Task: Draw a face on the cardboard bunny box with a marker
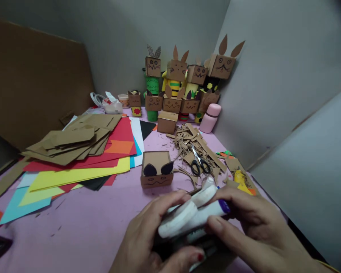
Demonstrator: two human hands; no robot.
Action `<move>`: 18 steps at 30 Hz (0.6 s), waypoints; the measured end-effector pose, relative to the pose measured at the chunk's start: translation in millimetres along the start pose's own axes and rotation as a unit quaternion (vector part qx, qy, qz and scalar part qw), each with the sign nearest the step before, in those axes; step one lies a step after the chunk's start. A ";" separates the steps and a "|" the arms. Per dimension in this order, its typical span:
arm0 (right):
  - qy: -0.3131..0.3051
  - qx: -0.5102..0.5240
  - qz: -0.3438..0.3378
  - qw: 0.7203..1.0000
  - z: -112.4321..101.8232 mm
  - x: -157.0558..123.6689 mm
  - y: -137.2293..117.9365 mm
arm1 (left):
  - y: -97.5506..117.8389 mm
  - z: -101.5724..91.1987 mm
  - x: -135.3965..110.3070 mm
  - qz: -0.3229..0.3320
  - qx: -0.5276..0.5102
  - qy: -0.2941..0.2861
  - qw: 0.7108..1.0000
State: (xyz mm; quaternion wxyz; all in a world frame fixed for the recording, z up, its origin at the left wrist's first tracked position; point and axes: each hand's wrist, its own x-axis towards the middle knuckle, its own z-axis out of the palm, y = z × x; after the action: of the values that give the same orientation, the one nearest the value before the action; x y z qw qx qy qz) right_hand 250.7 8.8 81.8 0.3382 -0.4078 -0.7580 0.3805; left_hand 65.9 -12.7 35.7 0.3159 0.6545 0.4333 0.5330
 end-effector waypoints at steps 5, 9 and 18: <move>-0.013 0.048 0.015 0.999 1.4 1.7 5.8 | -8.7 -0.8 -2.2 0.020 0.074 -0.029 0.997; 0.009 0.028 0.045 0.999 -1.8 -2.7 9.9 | -8.7 -4.4 -2.8 0.017 0.074 -0.041 0.996; 0.008 -0.129 0.020 0.991 -7.3 -23.8 20.5 | -2.1 -8.9 -2.3 -0.058 -0.176 0.170 0.968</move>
State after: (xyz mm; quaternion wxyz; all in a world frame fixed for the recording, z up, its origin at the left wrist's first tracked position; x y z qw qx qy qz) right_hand 274.6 -2.1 63.1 0.2806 -0.4661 -0.7899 0.2829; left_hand 56.7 -14.3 34.9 0.3781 0.4618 0.4172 0.6854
